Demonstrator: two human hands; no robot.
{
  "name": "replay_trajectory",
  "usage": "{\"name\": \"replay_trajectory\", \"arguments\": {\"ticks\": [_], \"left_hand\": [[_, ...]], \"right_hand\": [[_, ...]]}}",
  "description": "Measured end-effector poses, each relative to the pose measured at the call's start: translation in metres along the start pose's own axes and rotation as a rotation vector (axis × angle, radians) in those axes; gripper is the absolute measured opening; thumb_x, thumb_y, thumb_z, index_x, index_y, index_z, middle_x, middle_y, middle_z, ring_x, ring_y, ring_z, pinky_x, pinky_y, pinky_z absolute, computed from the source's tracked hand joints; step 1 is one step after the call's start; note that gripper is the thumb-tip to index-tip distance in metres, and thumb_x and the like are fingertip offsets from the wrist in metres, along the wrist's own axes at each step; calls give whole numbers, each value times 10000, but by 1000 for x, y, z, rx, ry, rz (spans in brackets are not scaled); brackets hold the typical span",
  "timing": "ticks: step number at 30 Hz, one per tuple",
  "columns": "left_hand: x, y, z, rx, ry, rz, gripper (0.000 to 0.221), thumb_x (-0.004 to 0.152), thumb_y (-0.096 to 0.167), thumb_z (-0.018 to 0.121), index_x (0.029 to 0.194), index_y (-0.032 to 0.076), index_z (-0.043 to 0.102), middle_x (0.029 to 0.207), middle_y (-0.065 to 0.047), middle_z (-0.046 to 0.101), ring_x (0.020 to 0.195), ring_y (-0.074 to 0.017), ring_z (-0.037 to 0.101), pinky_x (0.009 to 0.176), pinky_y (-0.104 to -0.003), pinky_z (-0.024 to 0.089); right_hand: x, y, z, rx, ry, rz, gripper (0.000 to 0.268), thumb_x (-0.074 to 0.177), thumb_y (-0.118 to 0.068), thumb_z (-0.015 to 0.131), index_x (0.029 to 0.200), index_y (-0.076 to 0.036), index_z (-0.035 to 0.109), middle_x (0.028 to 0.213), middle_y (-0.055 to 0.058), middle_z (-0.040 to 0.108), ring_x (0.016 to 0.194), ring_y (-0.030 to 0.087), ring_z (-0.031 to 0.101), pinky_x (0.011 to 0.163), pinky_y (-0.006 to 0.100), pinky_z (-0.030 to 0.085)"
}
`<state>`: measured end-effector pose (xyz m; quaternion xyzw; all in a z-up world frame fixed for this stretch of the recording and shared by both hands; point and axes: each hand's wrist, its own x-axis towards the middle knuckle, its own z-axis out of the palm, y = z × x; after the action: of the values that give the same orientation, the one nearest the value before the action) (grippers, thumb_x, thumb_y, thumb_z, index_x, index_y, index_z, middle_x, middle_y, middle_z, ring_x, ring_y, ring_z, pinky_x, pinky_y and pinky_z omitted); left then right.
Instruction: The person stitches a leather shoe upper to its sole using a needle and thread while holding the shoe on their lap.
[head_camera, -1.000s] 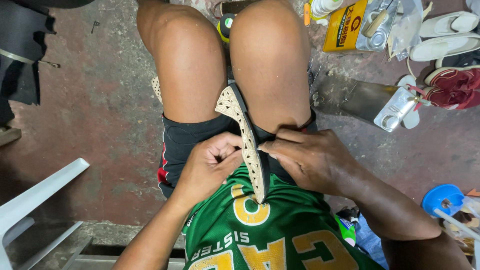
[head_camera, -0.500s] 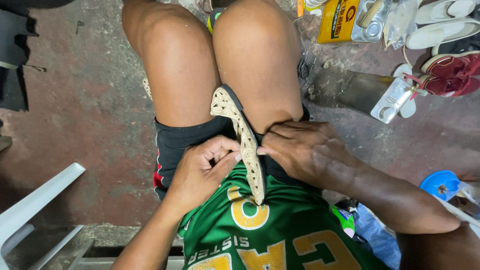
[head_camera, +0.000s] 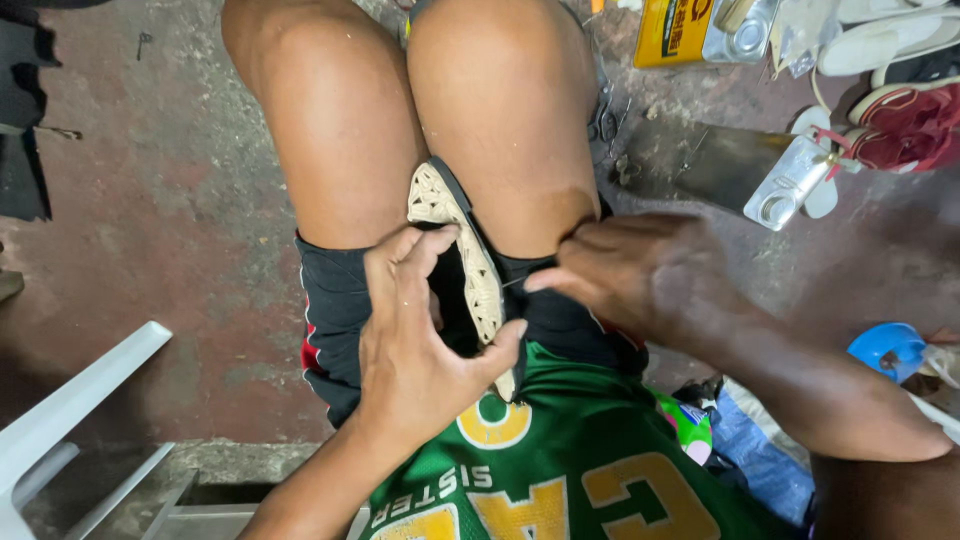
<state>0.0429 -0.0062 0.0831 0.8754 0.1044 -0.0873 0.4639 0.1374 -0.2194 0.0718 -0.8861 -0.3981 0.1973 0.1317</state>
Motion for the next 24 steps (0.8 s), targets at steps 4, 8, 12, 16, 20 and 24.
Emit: {"name": "replay_trajectory", "arguments": {"ticks": [4,8,12,16,20,24], "left_hand": [[6,4,-8,35,4,-3,927,604,260,964,1388,88,499,1300,-161,492,754,-219,607,643,-334,544],[3,14,-14,100,21,189,775,648,329,971,1288,102,599,1218,-126,525,934,-261,653,737,-359,563],[9,24,-7,150,-50,385,436,802,243,883,1163,93,688,1126,-71,592,929,-244,660,661,-344,548],[22,24,1,183,-67,454,210,896,142,783,1072,72,693,1059,-66,636,918,-258,659,659,-366,540],[26,11,0,32,-83,420,126,948,103,741,1028,54,657,957,-88,645,881,-288,633,749,-401,527],[22,-10,-3,-257,-140,191,116,977,61,690,1080,40,642,848,-70,611,742,-155,592,667,-319,495]], "right_hand": [[-14,19,-11,-14,94,40,457,885,-490,706,632,-124,600,624,26,611,517,230,600,471,375,458],[-22,13,-7,93,143,21,446,861,-471,724,642,-106,591,644,38,609,553,254,597,505,393,451],[-23,8,-8,175,179,5,470,842,-436,773,634,-72,560,630,73,572,565,285,574,535,412,451],[-22,9,-11,179,221,-9,420,826,-421,785,669,-84,590,645,60,583,577,273,591,546,407,473],[-14,3,-4,238,196,-114,376,809,-455,800,737,-119,649,706,22,640,621,221,652,534,369,495],[-5,-10,4,687,93,-81,400,790,-392,823,1028,-92,705,880,21,684,649,147,689,525,293,532]]}}
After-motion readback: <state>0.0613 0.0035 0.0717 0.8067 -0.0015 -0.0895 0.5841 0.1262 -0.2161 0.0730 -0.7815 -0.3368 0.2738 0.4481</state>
